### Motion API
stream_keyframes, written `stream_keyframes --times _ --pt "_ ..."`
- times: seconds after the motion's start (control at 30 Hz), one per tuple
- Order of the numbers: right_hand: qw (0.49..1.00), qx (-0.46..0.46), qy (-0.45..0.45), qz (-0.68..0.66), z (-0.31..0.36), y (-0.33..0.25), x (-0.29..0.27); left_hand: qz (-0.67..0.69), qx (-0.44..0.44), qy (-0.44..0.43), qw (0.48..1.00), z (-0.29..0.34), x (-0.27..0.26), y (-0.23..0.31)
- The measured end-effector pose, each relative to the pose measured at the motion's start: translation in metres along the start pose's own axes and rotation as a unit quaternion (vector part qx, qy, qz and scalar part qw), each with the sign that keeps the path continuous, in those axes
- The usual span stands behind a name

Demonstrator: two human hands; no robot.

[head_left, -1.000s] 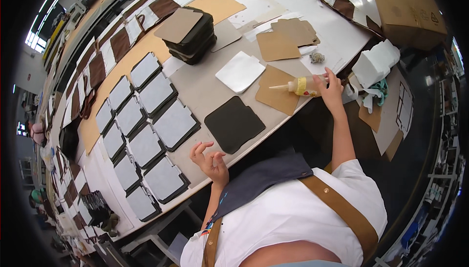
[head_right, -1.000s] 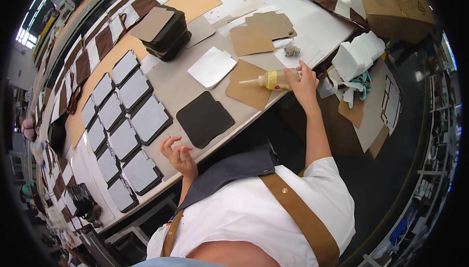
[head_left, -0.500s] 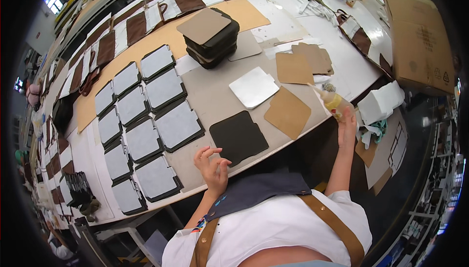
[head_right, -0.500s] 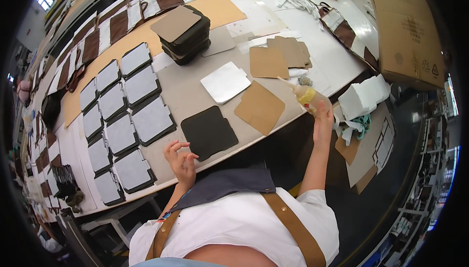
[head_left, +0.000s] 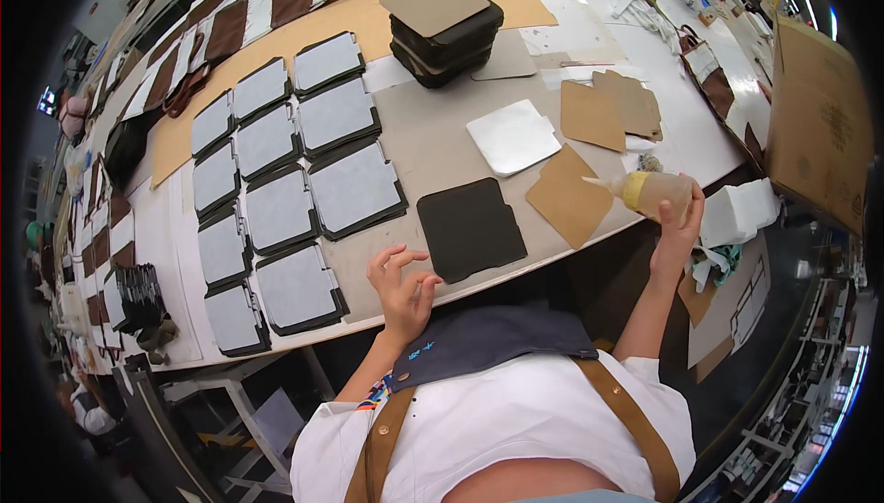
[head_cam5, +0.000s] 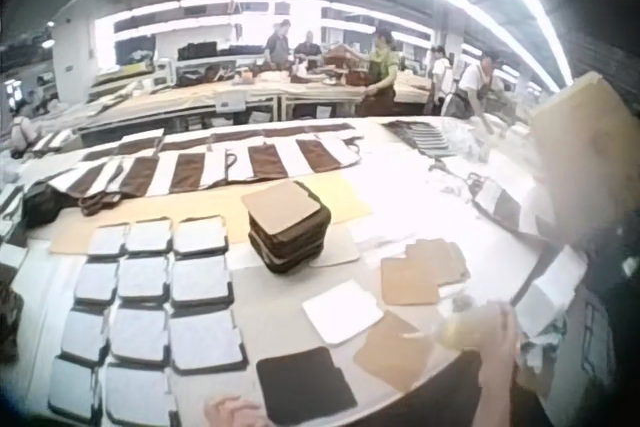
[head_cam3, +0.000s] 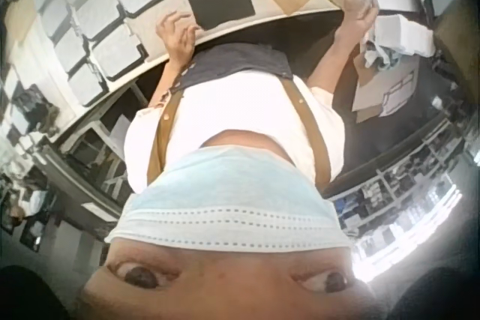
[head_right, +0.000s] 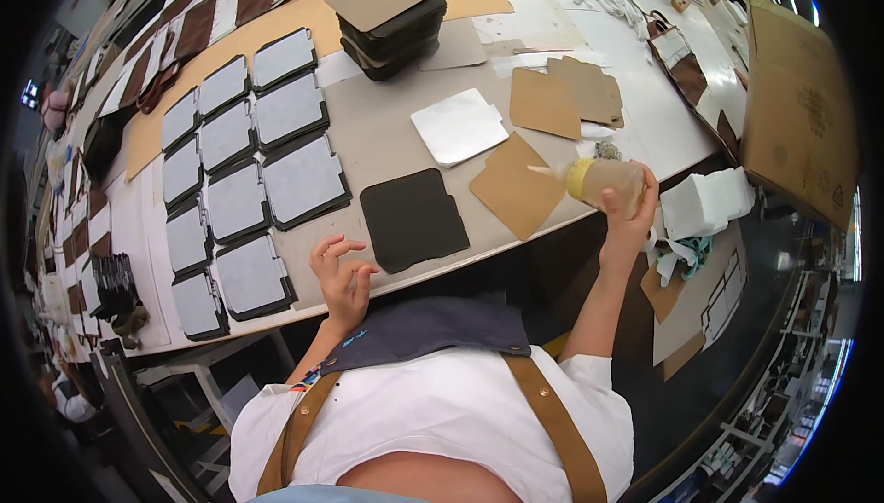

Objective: The person applies glue from a squeeze bottle onto a dark rectangular pouch base, then places a white fabric insert on top and presses it down. This process is repeated multiple times, with the person handling the pouches and inserts one at a time and stacking the finished units.

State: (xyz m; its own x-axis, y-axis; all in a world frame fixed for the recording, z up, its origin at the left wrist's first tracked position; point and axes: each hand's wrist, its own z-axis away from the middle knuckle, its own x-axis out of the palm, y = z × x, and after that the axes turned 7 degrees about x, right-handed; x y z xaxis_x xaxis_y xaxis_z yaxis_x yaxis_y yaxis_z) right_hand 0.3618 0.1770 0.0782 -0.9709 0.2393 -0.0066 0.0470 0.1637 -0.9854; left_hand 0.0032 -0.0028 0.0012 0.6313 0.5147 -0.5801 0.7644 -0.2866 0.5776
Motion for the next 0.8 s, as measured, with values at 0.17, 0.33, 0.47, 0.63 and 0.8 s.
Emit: stream_keyframes --times 0.17,0.33,0.47,0.63,0.8 --pt "0.999 -0.01 -0.05 -0.001 0.002 -0.003 0.017 0.02 -0.015 0.027 0.999 -0.001 0.006 0.0" --pt "0.996 0.023 -0.055 -0.071 0.01 0.003 0.033 0.024 -0.024 0.042 0.999 -0.003 0.006 0.002" --pt "0.996 0.012 -0.062 -0.061 0.024 0.009 0.051 0.026 -0.023 0.043 0.998 -0.004 0.007 0.0" --pt "0.997 0.0 -0.067 -0.033 0.043 0.013 0.07 0.029 -0.031 0.043 0.998 -0.001 0.008 -0.002" --pt "0.998 -0.039 -0.052 0.014 0.063 0.021 0.086 0.028 -0.034 0.045 0.998 -0.002 0.008 -0.001"
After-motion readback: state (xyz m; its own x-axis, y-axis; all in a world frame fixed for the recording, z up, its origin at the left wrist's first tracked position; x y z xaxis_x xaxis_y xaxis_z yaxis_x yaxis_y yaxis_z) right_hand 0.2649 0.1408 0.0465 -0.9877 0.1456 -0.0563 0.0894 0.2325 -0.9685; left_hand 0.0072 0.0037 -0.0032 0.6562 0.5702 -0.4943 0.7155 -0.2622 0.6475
